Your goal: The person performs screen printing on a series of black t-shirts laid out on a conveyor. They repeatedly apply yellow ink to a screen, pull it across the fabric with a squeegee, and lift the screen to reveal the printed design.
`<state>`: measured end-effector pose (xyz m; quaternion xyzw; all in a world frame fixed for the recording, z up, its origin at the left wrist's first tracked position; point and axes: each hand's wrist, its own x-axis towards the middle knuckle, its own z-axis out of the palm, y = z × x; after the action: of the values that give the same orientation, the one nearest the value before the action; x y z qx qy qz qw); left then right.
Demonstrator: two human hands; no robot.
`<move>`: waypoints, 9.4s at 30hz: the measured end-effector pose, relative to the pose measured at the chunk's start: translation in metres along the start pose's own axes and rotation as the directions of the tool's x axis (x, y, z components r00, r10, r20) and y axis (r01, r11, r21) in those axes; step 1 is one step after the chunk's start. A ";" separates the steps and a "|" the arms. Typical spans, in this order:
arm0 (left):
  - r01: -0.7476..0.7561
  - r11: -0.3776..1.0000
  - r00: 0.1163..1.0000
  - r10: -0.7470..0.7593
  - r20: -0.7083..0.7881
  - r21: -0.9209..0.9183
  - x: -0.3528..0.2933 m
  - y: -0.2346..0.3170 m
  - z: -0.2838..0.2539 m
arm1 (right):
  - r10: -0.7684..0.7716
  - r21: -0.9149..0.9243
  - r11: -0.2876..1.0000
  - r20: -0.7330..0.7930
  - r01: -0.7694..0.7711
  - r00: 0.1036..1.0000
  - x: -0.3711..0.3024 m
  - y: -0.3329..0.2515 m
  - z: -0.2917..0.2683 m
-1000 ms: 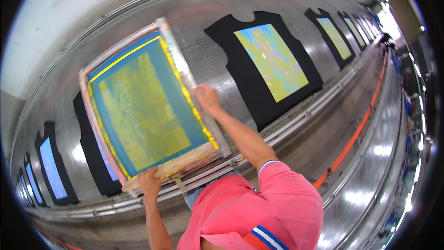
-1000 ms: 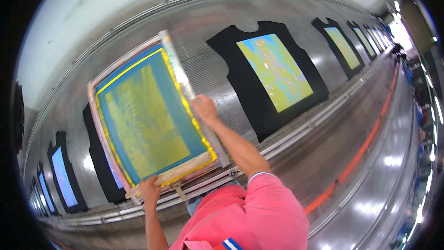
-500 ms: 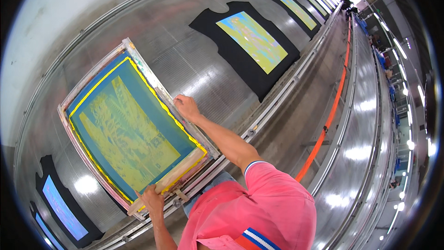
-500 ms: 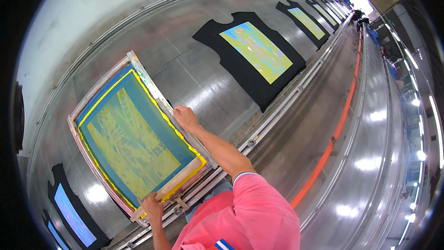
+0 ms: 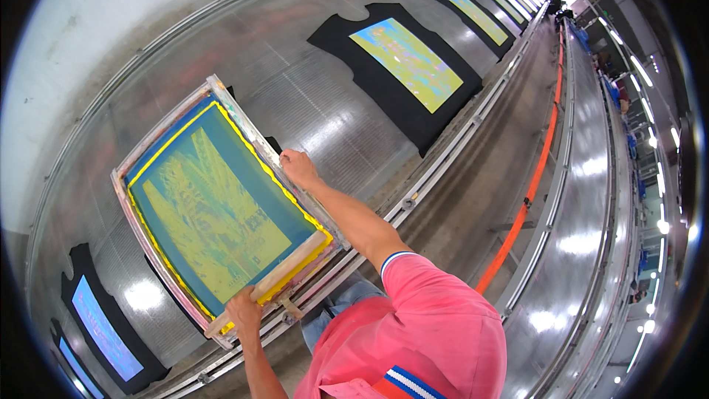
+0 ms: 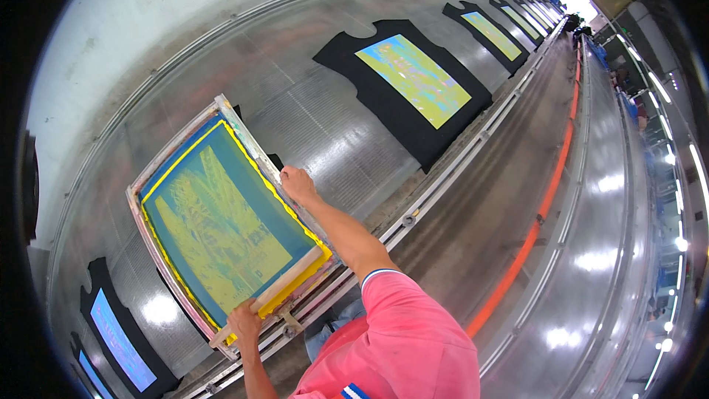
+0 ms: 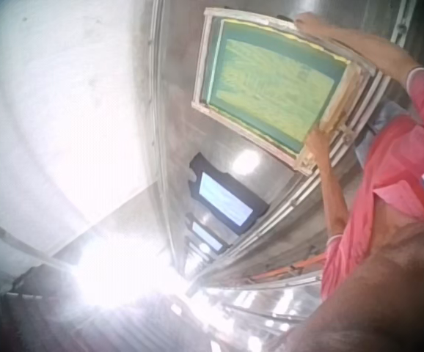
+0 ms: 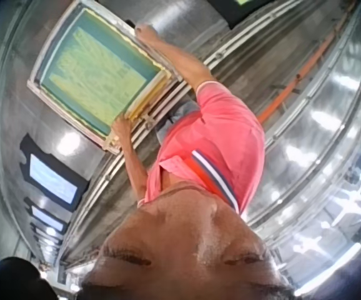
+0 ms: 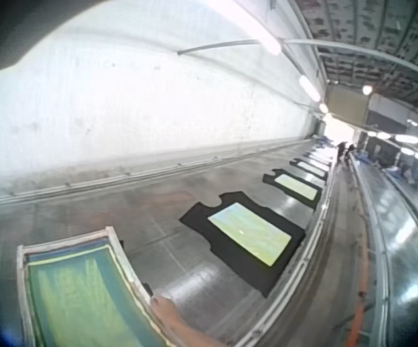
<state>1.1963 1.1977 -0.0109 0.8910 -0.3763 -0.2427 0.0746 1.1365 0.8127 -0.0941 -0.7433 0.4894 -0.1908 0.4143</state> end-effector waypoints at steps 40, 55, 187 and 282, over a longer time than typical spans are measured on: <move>-0.007 0.978 0.985 0.043 -0.168 0.210 0.400 -0.145 -0.224 | -0.339 -0.417 0.445 0.741 0.792 0.580 0.225 -0.221 0.131; -0.009 0.958 0.963 0.086 -0.255 0.287 0.413 -0.178 -0.209 | -0.476 -0.416 0.363 0.686 0.833 0.550 0.235 -0.202 0.149; 0.057 0.988 0.988 -0.035 -0.150 0.145 -0.125 -0.548 -0.133 | 0.051 0.068 0.996 0.004 -0.052 0.999 -0.278 -0.277 0.446; -0.006 0.988 0.897 -0.062 0.438 0.152 -0.031 -0.611 -0.141 | -0.069 -0.220 0.973 0.029 0.074 0.997 -0.286 -0.291 0.454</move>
<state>1.6338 1.6439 -0.0694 0.8211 -0.3876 -0.4107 -0.0830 1.4868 1.3126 -0.0904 -0.8038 0.4761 -0.1421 0.3272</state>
